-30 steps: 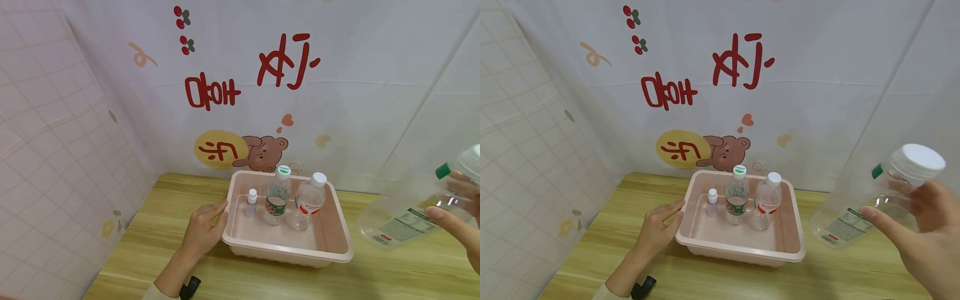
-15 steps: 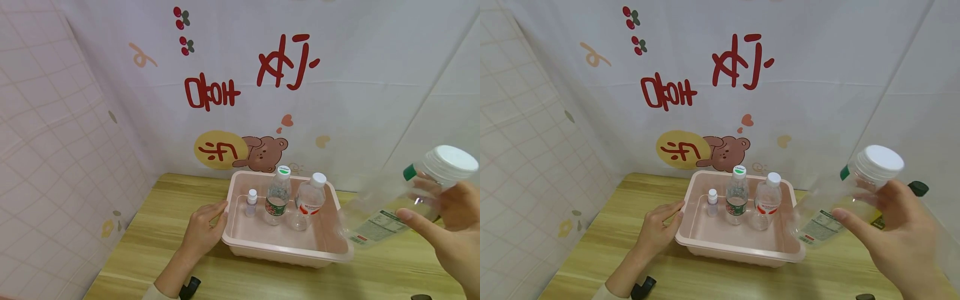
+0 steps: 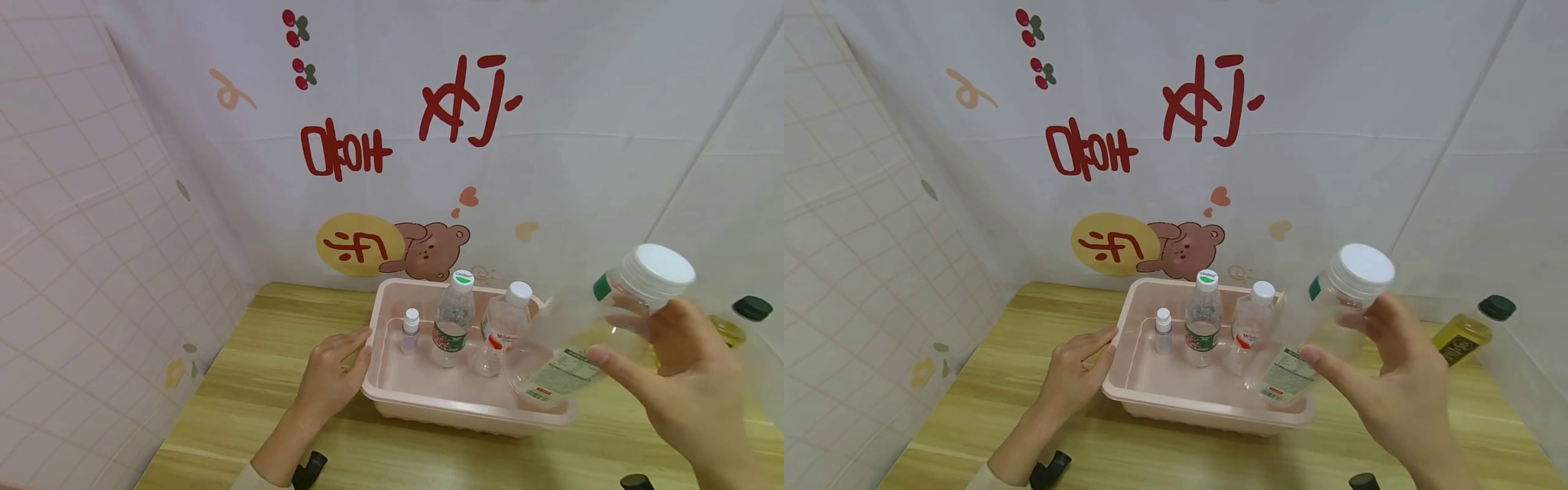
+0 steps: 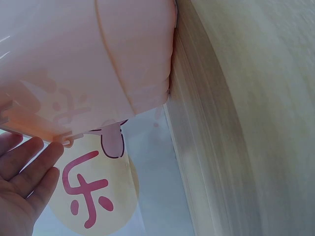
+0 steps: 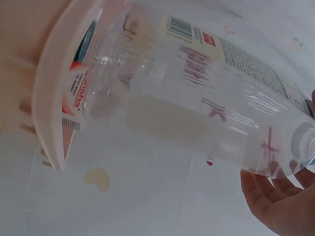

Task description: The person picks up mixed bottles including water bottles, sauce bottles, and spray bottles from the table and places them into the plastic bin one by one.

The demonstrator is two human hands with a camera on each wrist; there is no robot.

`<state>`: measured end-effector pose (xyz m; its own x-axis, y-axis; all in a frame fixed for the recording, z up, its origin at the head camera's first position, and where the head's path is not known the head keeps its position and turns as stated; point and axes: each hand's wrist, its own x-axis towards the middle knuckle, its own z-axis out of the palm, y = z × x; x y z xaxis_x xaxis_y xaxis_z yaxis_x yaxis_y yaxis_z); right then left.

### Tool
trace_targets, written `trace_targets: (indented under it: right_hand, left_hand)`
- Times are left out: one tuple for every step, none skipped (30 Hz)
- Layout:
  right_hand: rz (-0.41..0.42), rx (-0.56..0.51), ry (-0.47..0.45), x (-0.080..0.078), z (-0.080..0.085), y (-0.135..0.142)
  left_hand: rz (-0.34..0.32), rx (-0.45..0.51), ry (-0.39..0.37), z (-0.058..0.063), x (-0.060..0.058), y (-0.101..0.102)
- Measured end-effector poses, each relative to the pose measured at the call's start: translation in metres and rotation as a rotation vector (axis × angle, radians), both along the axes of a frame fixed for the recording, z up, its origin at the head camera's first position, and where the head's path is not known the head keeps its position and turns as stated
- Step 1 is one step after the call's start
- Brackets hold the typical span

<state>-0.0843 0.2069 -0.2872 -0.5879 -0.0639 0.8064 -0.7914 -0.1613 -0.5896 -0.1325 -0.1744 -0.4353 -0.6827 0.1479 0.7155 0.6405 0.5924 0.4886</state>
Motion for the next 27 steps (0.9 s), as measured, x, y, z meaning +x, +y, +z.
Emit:
trace_targets:
  right_hand:
    - [-0.012, 0.009, -0.003, 0.0, -0.002, -0.003]
    - [-0.026, 0.018, -0.011, 0.001, -0.003, -0.006]
    - [-0.041, 0.028, -0.024, 0.001, -0.005, -0.009]
    - [-0.058, 0.038, -0.036, 0.001, -0.007, -0.012]
    - [-0.062, 0.039, -0.043, 0.0, -0.009, -0.015]
    - [-0.069, 0.042, -0.05, 0.0, -0.011, -0.017]
    - [-0.078, 0.047, -0.06, 0.0, -0.013, -0.02]
    - [-0.087, 0.052, -0.068, -0.001, -0.015, -0.022]
    - [-0.099, 0.059, -0.078, -0.001, -0.017, -0.025]
    - [-0.108, 0.065, -0.085, -0.001, -0.018, -0.027]
    - [-0.128, 0.083, -0.097, -0.001, -0.019, -0.03]
    - [-0.16, 0.111, -0.117, 0.0, -0.019, -0.033]
    - [-0.187, 0.138, -0.136, 0.0, -0.019, -0.036]
    - [-0.201, 0.153, -0.146, 0.0, -0.02, -0.039]
    - [-0.224, 0.177, -0.164, 0.001, -0.019, -0.042]
    - [-0.24, 0.196, -0.183, 0.001, -0.019, -0.045]
    - [-0.256, 0.214, -0.203, 0.002, -0.019, -0.048]
    - [-0.248, 0.206, -0.206, 0.001, -0.02, -0.051]
    - [-0.247, 0.204, -0.215, 0.001, -0.021, -0.053]
    - [-0.245, 0.201, -0.225, 0.001, -0.022, -0.056]
    - [-0.245, 0.199, -0.232, 0.001, -0.022, -0.058]
    - [-0.231, 0.185, -0.228, 0.0, -0.024, -0.061]
    - [-0.226, 0.184, -0.225, -0.001, -0.025, -0.063]
    - [-0.222, 0.185, -0.223, -0.001, -0.026, -0.065]
    - [-0.228, 0.195, -0.239, -0.001, -0.027, -0.067]
    - [-0.224, 0.195, -0.241, -0.002, -0.028, -0.069]
    - [-0.212, 0.186, -0.233, -0.003, -0.029, -0.072]
  left_hand:
    - [-0.001, 0.001, -0.001, 0.0, 0.0, 0.0]
    - [-0.003, 0.002, -0.001, 0.0, 0.0, 0.0]
    - [-0.004, 0.004, -0.001, 0.0, 0.0, 0.0]
    - [-0.005, 0.005, -0.002, 0.001, 0.0, 0.0]
    - [-0.004, 0.005, -0.002, 0.0, 0.0, 0.0]
    - [-0.004, 0.005, -0.002, 0.0, 0.0, 0.0]
    - [-0.004, 0.004, -0.003, 0.0, 0.0, 0.0]
    - [-0.004, 0.004, -0.003, 0.0, 0.0, 0.0]
    - [-0.003, 0.003, -0.004, 0.0, -0.001, 0.0]
    - [-0.003, 0.002, -0.005, 0.0, -0.001, 0.0]
    - [-0.003, 0.001, -0.006, 0.0, -0.001, 0.0]
    - [-0.003, -0.001, -0.007, 0.0, -0.001, 0.0]
    - [-0.003, -0.001, -0.007, 0.0, -0.001, 0.0]
    - [-0.003, -0.001, -0.007, 0.0, -0.001, 0.0]
    - [-0.003, -0.001, -0.007, 0.0, -0.001, 0.0]
    - [-0.004, 0.0, -0.007, 0.0, -0.001, -0.001]
    - [-0.004, 0.0, -0.007, 0.0, -0.001, -0.001]
    - [-0.004, 0.0, -0.007, 0.0, -0.001, -0.001]
    - [-0.004, 0.0, -0.008, 0.0, -0.001, -0.001]
    - [-0.004, 0.0, -0.009, 0.0, -0.001, -0.001]
    - [-0.004, 0.0, -0.01, 0.0, -0.001, -0.001]
    - [-0.004, 0.0, -0.012, 0.0, -0.001, -0.001]
    - [-0.003, 0.0, -0.013, 0.0, -0.001, -0.001]
    - [-0.003, 0.0, -0.014, 0.0, -0.001, -0.001]
    - [-0.003, 0.002, -0.015, 0.0, -0.001, -0.001]
    - [-0.003, 0.003, -0.016, -0.001, -0.001, -0.001]
    - [-0.003, 0.004, -0.016, -0.001, -0.001, -0.001]
